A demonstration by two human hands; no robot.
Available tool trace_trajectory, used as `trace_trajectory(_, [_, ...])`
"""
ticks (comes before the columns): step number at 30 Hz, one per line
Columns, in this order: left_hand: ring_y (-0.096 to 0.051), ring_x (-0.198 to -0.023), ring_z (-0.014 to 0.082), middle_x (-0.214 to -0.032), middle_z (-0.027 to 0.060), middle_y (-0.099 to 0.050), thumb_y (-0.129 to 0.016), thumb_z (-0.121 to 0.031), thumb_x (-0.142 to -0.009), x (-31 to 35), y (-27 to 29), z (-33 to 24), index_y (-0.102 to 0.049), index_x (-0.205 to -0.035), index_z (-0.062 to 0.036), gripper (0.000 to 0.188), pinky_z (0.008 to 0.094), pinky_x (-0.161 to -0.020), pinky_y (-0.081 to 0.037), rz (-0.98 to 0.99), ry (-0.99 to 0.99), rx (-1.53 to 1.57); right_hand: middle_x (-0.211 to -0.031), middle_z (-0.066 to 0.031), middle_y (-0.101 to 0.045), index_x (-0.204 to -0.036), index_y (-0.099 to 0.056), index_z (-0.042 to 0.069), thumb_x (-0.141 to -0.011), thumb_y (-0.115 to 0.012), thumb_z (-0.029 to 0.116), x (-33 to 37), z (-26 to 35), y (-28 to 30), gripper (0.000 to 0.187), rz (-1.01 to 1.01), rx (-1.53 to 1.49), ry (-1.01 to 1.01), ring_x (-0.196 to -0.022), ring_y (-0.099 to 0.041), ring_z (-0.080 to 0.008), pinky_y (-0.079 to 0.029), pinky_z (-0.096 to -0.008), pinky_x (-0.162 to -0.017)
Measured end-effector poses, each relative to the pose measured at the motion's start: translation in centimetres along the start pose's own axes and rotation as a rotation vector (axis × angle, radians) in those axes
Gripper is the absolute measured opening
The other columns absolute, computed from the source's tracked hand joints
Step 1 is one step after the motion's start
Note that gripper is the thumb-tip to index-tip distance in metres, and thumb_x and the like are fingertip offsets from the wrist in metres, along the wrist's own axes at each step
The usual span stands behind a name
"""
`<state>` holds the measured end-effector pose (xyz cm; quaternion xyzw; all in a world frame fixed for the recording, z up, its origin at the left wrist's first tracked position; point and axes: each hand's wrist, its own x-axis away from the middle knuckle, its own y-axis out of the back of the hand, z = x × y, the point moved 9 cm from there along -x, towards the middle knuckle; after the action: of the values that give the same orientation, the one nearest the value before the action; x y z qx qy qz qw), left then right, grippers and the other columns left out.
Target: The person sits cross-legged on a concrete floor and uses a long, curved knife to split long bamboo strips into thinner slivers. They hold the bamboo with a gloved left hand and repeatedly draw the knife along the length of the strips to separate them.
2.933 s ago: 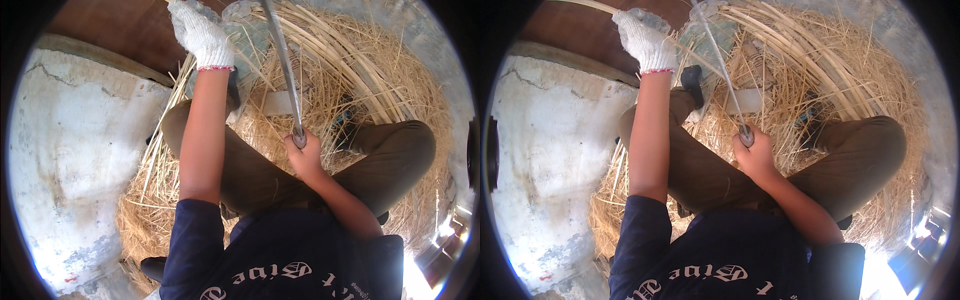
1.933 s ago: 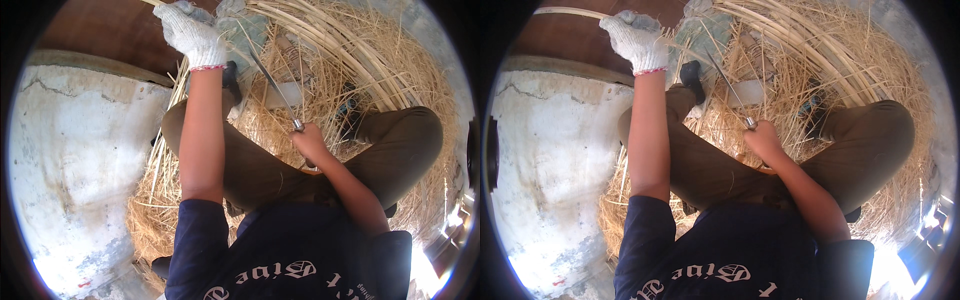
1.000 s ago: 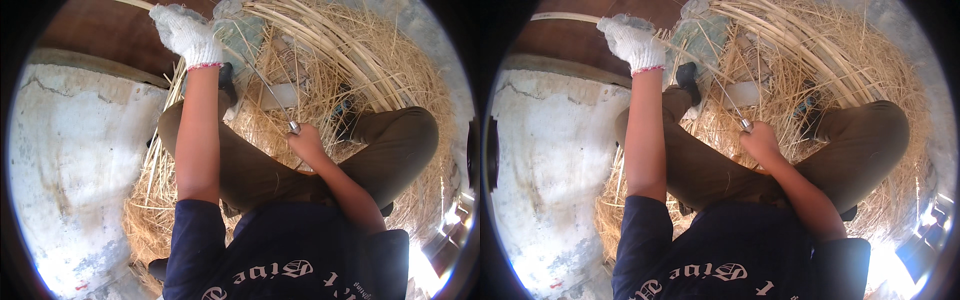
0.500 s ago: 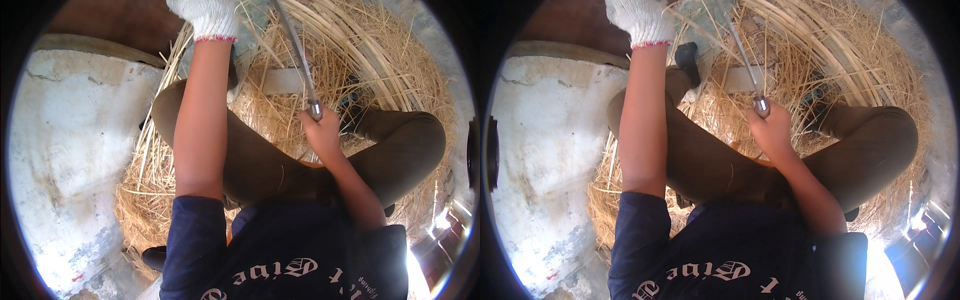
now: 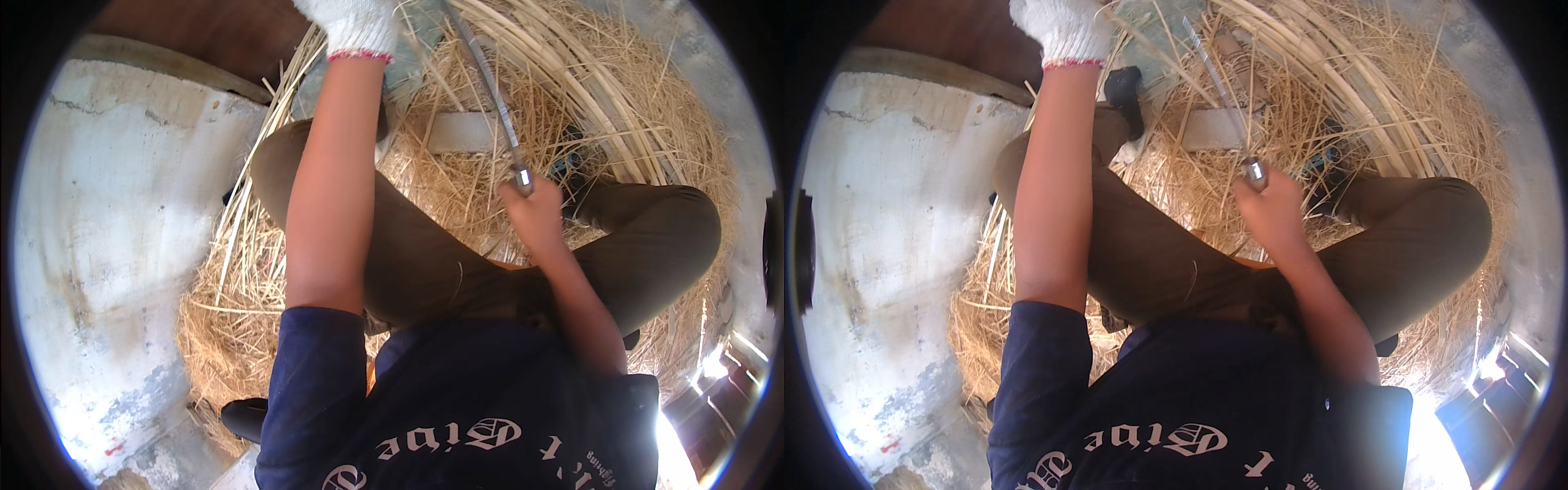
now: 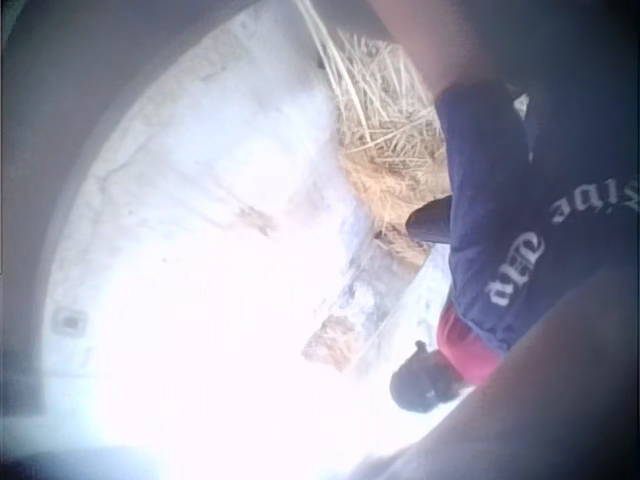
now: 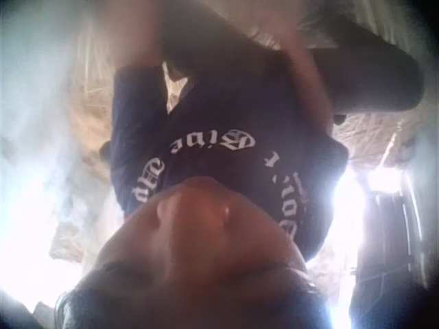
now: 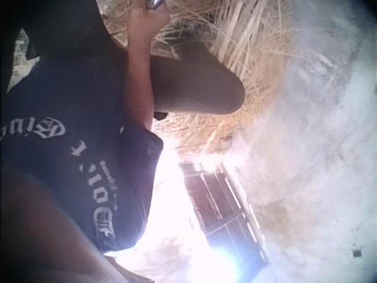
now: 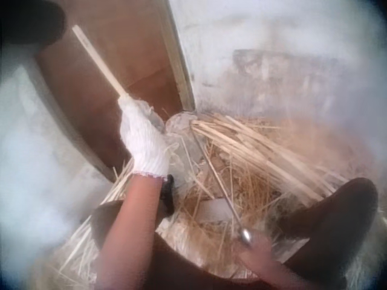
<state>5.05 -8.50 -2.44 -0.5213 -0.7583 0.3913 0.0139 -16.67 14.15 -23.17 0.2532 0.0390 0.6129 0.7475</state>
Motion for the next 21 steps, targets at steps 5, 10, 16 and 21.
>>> trace_trajectory(5, [-0.038, -0.047, 0.008, -0.058, -0.0057, -0.043, -0.053, -0.047, -0.107, 0.5, -0.8, 0.7, -0.05, -0.072, -0.0194, 0.044, 0.0278, -0.044, -0.027, 0.034, 0.002, -0.018, -0.066, -0.0164, -0.065, -0.078, -0.064, -0.004, -0.084, -0.066, 0.018, -1.8, -2.0, -1.5, 0.023, 0.037, 0.089, -0.047, -0.061, -0.065, -0.0283, -0.048, -0.0439, -0.061])
trace_trajectory(10, [-0.038, -0.048, 0.0077, -0.058, -0.0058, -0.042, -0.054, -0.043, -0.107, 1.0, -1.4, 0.4, -0.051, -0.073, -0.0181, 0.042, 0.0272, -0.044, -0.028, 0.037, 0.027, 0.069, -0.065, -0.018, -0.065, -0.076, -0.064, -0.004, -0.084, -0.065, 0.018, -2.1, -5.5, -2.3, 0.024, 0.048, 0.111, -0.139, -0.06, -0.066, -0.0292, -0.05, -0.0437, -0.06])
trace_trajectory(16, [-0.037, -0.047, 0.0085, -0.057, -0.0051, -0.04, -0.053, -0.049, -0.106, 1.2, -1.9, -3.0, -0.052, -0.075, -0.0161, 0.045, 0.0274, -0.044, -0.029, 0.058, -0.058, 0.025, -0.058, -0.0091, -0.057, -0.072, -0.062, -0.003, -0.083, -0.067, 0.018, -0.5, -5.0, -2.9, 0.024, 0.247, -0.117, -0.428, -0.048, -0.055, -0.022, -0.044, -0.0392, -0.049])
trace_trajectory(21, [-0.04, -0.049, 0.0096, -0.057, -0.0041, -0.04, -0.055, -0.047, -0.105, 2.7, -2.4, -9.2, -0.057, -0.083, -0.0114, 0.042, 0.0267, -0.045, -0.031, 0.115, -0.195, 0.059, -0.058, -0.0127, -0.059, -0.071, -0.062, -0.003, -0.081, -0.069, 0.02, 1.4, -3.2, -1.7, 0.026, 0.31, -0.003, -0.294, -0.054, -0.058, -0.0249, -0.046, -0.0408, -0.056])
